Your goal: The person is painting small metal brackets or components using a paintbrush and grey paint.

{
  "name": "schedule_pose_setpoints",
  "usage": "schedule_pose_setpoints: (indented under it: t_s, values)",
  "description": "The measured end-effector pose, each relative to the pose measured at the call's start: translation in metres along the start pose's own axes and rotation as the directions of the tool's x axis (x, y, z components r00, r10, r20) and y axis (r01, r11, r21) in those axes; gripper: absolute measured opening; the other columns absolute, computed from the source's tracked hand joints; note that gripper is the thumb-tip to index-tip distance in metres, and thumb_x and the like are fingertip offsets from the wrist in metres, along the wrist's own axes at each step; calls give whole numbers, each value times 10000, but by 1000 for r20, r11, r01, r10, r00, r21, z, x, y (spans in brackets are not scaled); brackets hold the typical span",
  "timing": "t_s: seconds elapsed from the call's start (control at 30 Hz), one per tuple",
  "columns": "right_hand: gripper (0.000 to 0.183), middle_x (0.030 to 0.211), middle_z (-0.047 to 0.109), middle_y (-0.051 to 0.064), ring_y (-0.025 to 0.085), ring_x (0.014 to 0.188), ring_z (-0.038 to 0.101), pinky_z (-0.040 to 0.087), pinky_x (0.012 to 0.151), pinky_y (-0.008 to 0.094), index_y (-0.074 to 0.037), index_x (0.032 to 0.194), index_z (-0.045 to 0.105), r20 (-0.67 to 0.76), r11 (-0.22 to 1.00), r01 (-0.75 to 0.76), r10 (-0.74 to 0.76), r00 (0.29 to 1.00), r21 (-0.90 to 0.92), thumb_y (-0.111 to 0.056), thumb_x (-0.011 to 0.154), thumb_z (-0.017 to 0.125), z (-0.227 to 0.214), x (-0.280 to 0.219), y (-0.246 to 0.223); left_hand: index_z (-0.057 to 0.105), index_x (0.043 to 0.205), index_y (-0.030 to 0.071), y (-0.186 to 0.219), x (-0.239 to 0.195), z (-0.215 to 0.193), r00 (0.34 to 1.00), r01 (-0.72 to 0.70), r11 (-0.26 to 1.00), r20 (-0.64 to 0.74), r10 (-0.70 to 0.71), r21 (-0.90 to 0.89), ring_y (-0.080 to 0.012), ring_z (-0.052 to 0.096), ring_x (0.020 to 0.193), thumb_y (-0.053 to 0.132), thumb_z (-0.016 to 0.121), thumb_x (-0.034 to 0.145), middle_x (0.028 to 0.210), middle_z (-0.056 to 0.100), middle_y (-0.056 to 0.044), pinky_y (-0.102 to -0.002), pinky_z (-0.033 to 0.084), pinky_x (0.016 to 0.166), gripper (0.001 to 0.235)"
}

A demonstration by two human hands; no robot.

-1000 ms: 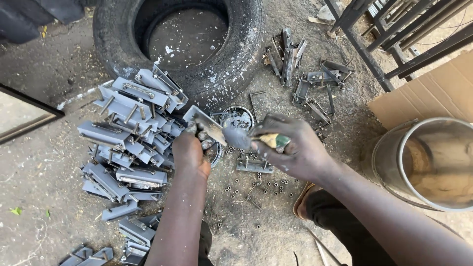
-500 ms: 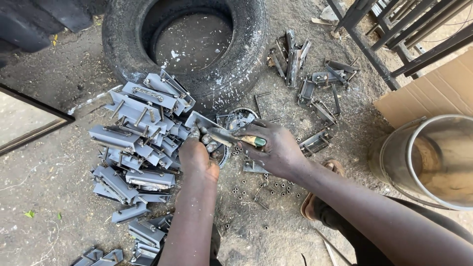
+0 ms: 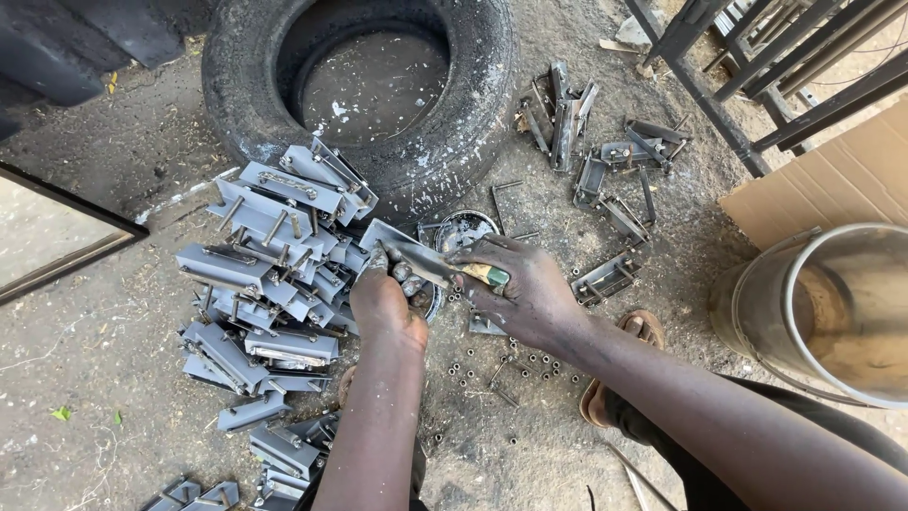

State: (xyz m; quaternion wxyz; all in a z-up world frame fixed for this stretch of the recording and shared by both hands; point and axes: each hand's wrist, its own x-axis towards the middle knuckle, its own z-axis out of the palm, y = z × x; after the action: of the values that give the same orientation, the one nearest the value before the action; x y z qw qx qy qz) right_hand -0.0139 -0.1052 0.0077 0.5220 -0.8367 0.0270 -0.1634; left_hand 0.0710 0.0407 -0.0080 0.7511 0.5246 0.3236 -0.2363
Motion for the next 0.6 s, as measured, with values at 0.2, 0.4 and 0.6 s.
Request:
schedule_pose_setpoints:
  t_s: [0.2,0.4,0.6]
  values:
    - [185,962,744,261,545,967,678,534,897,619,-1,1045,754,-22,998,59,-60,998,-19,-70,890,680,-1,0,-1,568,884,49,6,-20,15,999,-51,999,0,51,-6,-182,426,513,188,396,1088,635,462,6,-313,361,504,301]
    - [182,1001,753,229,517,1004,684,529,923,594,-8,1059,745,-58,997,78,-80,995,-26,-108,925,673,-4,4,-12,554,872,73,-14,3,10,995,-102,992,10,102,75,-163,376,551,200,446,1071,657,385,16,-322,350,539,260]
    - [179,978,725,266,447,946,714,571,869,580,30,1050,738,-133,990,89,-74,988,113,-53,905,674,-3,12,-19,575,978,32,-30,19,5,986,-159,986,-37,161,55,-157,468,622,161,435,1036,740,457,-34,-337,396,618,199]
